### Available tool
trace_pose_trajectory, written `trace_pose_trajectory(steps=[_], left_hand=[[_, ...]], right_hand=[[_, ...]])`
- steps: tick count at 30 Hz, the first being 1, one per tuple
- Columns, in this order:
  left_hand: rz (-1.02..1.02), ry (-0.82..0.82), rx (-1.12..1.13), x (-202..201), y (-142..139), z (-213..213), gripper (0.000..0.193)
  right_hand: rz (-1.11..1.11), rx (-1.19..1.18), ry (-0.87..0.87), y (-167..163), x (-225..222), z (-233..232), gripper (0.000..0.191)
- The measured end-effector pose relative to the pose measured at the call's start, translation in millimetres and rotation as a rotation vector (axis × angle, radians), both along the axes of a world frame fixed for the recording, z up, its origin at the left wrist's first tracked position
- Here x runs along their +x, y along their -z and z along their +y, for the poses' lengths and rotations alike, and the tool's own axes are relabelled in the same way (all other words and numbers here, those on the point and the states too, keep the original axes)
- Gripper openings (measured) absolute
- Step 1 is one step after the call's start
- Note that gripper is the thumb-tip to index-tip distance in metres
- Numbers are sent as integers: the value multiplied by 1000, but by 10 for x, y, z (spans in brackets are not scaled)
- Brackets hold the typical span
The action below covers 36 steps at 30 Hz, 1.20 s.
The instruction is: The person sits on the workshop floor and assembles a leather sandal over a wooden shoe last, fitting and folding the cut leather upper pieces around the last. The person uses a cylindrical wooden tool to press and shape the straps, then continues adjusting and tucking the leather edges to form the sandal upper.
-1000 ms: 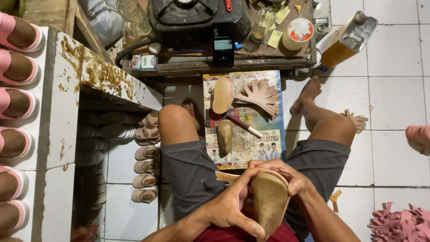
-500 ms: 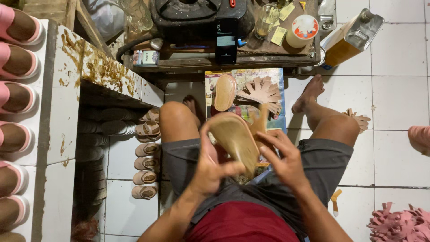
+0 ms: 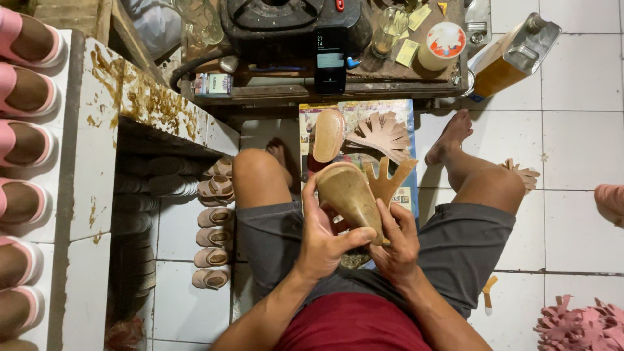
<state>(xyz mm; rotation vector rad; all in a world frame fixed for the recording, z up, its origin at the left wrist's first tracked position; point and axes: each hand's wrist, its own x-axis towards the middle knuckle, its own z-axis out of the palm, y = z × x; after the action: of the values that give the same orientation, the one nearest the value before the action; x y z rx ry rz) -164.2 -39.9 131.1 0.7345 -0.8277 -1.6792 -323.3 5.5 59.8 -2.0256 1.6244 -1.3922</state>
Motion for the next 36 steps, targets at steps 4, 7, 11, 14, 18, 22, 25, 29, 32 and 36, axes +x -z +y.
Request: trace_pose_trajectory(steps=[4,7,11,14,18,22,25,29,32,36], left_hand=[[-53,20,-38,-25,-40,-30,105],[-55,38,-20,-31,-77,-49,106],[-51,40,-41,-30,-147,-73,106],[-198,49,-198,-25,-211,-104,107],[-266,110,-209,-11,-286,-178,111],[-257,140,-223,-14,-329,-246,110],[-246,141,-229,-27,-330,-272,109],[-245,149,-222,-30,-277,-285,109],[-227,153,-190,-37,-207,-285,109],[-149,121,-110,-62,-96,-326,110]], right_hand=[[-52,-16,50,26,-4,2,65],[-49,17,39,-1,-19,-10,66],[-35,-66,18,-84,-8,-53,68],[-26,-124,48,-152,13,-98,71],[6,-164,114,-220,3,-141,64],[-3,-179,122,-246,-23,-168,57],[-18,-179,110,-263,-38,-174,55],[-8,-145,85,-308,-55,-170,55],[-28,-131,48,-337,-59,-178,58],[-8,-74,38,-337,-33,-197,60]])
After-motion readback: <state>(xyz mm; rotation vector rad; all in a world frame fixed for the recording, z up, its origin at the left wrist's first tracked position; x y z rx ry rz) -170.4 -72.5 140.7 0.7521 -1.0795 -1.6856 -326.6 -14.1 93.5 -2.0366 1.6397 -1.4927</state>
